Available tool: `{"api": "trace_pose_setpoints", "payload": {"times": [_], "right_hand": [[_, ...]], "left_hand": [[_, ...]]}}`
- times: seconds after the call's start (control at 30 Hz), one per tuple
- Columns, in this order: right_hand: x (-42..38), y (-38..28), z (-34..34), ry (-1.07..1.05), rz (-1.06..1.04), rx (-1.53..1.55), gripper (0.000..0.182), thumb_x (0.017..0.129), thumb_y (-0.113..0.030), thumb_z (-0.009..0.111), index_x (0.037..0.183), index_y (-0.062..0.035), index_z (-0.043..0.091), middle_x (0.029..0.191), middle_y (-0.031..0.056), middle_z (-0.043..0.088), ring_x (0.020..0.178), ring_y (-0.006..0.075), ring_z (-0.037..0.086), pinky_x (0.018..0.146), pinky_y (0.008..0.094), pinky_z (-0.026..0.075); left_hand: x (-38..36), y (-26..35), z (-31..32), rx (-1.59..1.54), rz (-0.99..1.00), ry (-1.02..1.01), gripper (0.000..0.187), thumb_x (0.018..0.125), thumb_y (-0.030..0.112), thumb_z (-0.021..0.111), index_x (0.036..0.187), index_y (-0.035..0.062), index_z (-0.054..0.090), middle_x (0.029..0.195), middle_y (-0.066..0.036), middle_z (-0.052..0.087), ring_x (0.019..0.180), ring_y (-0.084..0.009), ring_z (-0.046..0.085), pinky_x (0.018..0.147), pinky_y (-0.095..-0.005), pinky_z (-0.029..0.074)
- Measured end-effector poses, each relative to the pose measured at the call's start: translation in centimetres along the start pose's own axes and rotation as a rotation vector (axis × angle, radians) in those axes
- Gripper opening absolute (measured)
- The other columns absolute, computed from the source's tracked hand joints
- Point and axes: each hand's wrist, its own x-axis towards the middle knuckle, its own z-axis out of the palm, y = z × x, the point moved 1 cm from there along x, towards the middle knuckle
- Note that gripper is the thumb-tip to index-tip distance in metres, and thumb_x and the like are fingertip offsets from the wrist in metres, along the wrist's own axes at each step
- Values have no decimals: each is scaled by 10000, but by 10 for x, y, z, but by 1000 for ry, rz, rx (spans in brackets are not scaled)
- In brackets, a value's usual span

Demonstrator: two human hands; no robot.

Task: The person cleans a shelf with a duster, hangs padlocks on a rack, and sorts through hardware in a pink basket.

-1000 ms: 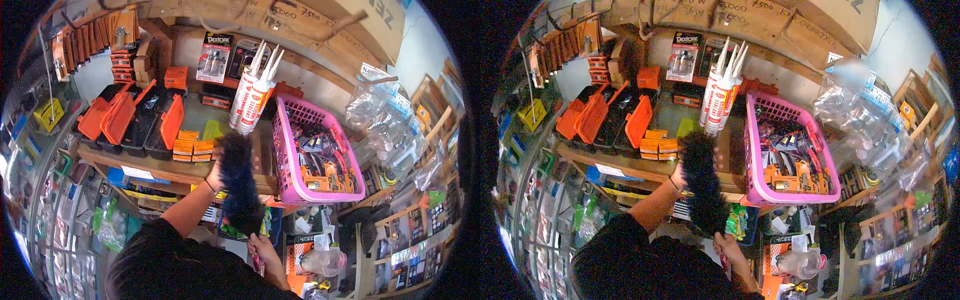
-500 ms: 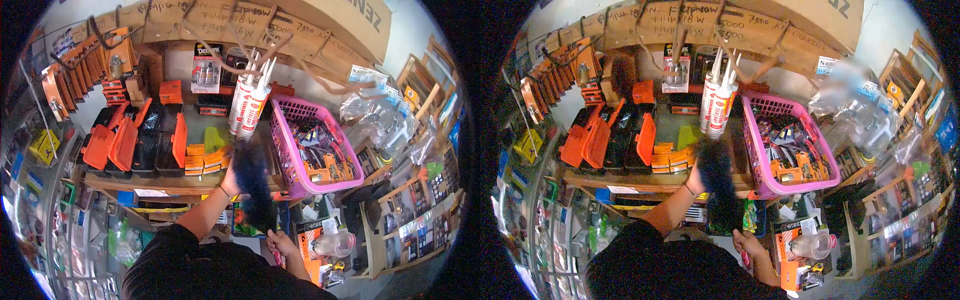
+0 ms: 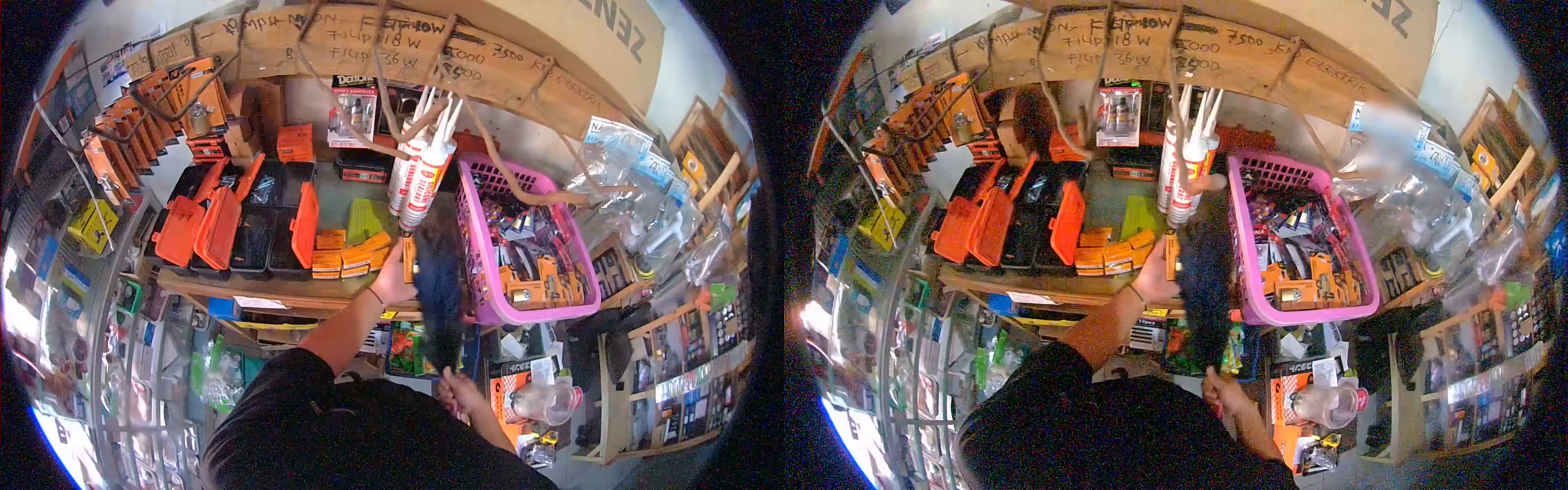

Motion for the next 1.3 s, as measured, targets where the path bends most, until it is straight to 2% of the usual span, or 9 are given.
{"api": "trace_pose_setpoints", "payload": {"times": [0.3,0.37,0.57,0.7,0.8,0.9,1.1,1.23,1.3], "right_hand": [[7,0,-8,-80,50,-92,453,861,-457,442,563,-119,400,490,-36,362,421,88,309,401,255,246],[20,24,-28,-30,32,-321,456,882,-432,413,554,-116,384,485,-34,346,420,95,303,412,254,256],[6,6,-19,-121,-60,-85,474,883,-434,413,545,-103,450,521,-37,424,458,74,330,443,245,258],[6,13,-21,14,-37,-355,479,868,-466,421,544,-114,451,503,-35,419,462,72,342,452,245,266],[14,19,-21,23,-105,-333,447,873,-446,423,576,-111,441,502,-37,387,466,74,342,440,234,258],[23,35,-30,15,-190,-449,414,899,-402,388,603,-113,393,489,-32,327,447,76,304,414,220,223],[12,1,-2,-75,-31,-69,446,892,-442,358,593,-112,371,481,-29,298,377,77,239,360,219,202],[21,19,3,-176,-54,-183,456,891,-447,356,593,-103,387,479,-18,318,376,73,249,349,211,185],[22,18,4,-164,-96,51,447,887,-444,362,619,-88,405,503,-1,336,389,74,247,355,207,185]], "left_hand": [[-4,-1,6,11,38,52,626,805,599,349,1167,103,471,1143,-112,522,1026,-266,501,917,-460,352],[-12,-1,11,69,-38,-268,532,846,514,360,1175,109,468,1152,-92,526,1047,-250,495,936,-453,333],[-8,-6,10,-20,48,-11,537,842,497,374,1181,87,443,1163,-99,507,1070,-287,469,906,-464,371],[-12,-2,-2,-7,-72,-291,567,852,492,341,1262,101,372,1270,-110,416,1159,-296,399,953,-465,328],[-9,-2,11,5,104,-1,596,849,518,301,1279,107,343,1304,-108,373,1195,-319,352,986,-486,275],[-14,-6,9,43,185,-218,566,864,517,281,1245,116,401,1241,-105,449,1154,-275,409,976,-465,293],[-6,-2,-3,48,143,25,595,847,498,353,1277,86,338,1267,-135,411,1124,-320,432,921,-471,353],[6,-2,-37,46,-46,-489,663,818,564,343,1262,73,361,1243,-145,435,1113,-316,441,934,-486,329],[-26,-6,12,58,0,-296,658,828,570,318,1238,61,396,1204,-145,473,1099,-309,455,945,-467,326]]}}
